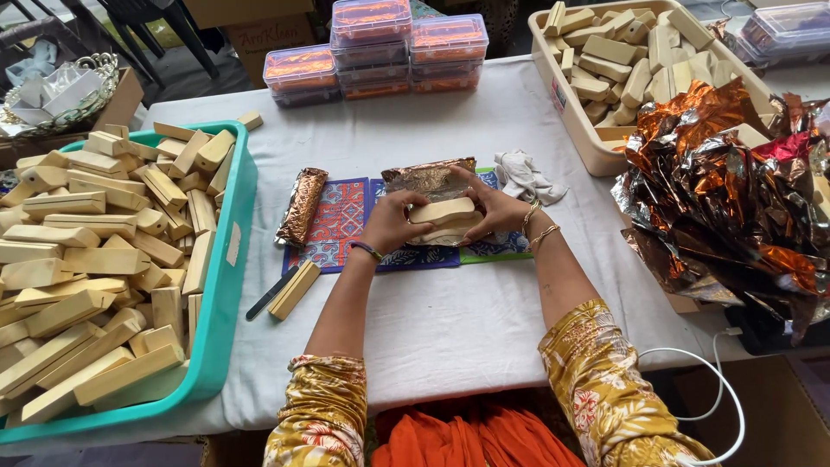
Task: The person wipes a wooden block with a white cloth, then wraps it in a sheet of copper foil. They place the wrapped block into a clear plastic container and close the lid. The person then picks up another wooden block and repeats the wiping and wrapping process.
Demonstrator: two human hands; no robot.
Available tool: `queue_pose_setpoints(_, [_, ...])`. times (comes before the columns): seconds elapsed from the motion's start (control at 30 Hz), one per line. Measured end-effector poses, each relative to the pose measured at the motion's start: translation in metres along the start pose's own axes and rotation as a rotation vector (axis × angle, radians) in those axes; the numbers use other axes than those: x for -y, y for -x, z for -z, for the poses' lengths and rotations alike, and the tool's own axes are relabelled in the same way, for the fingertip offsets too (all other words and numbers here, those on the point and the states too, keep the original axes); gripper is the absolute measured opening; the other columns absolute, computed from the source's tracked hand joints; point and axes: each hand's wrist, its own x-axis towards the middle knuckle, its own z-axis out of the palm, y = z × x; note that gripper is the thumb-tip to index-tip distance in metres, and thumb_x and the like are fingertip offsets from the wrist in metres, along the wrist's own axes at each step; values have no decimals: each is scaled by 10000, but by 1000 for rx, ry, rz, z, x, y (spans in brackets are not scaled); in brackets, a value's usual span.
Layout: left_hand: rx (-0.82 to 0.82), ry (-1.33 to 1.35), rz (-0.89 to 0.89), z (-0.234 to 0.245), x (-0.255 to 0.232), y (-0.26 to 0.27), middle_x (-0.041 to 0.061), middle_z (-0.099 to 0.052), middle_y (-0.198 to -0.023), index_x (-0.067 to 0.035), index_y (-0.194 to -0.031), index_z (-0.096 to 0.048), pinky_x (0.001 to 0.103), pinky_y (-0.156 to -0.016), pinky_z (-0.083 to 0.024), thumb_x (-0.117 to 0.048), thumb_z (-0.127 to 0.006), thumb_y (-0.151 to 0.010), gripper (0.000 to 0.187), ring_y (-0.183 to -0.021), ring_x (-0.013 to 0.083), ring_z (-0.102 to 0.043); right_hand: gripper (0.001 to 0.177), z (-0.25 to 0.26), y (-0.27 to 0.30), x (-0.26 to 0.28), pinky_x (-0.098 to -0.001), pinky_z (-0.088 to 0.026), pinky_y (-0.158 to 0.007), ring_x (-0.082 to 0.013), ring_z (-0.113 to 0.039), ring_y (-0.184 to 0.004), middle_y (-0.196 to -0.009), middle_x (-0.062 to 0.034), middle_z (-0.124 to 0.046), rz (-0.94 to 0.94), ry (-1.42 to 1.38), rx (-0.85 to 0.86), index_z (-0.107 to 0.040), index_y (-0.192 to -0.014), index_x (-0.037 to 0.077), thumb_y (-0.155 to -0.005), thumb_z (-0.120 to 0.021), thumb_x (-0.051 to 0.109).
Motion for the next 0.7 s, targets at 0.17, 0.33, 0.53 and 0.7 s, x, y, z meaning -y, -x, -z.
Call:
queue_pose_setpoints(0.17, [134,77,87,-4,1,0,74,-760,-1031,-78,-1117,-731,326,-768,-596,-180,-915,-672,492,-847,185,-706,1081,2,-7,-20,-357,-514,-1091,-217,-580,-1250,-1353,-81,-579,-4,-117,56,-361,-1504,224,-595,-933,109])
queue_pose_setpoints(0.33, [182,129,102,-15,0,1,83,-762,-992,-103,-1212,-696,315,-791,-614,-138,-870,-676,565,-849,160,-738,746,3,0,-8,-312,-533,-1061,-177,-619,-1196,-1273,-50,-651,-39,-76,32,-592,-1316,145,-643,-906,75])
queue_pose_setpoints(0.53, [176,100,125,-11,4,1,97,-774,-1006,-90,-1197,-715,320,-802,-605,-128,-883,-699,526,-863,175,-731,609,4,-10,-37,-292,-557,-1025,-161,-658,-1117,-1194,-38,-696,-22,-117,20,-640,-1245,82,-685,-880,69])
queue_pose_setpoints(0.7, [157,143,112,-15,13,-1,99,-765,-1073,-98,-1275,-645,314,-863,-603,-165,-914,-698,640,-942,177,-745,506,5,-11,-33,-346,-604,-968,-177,-690,-1071,-1150,-62,-710,173,-475,-241,-644,-1203,104,-740,-847,75])
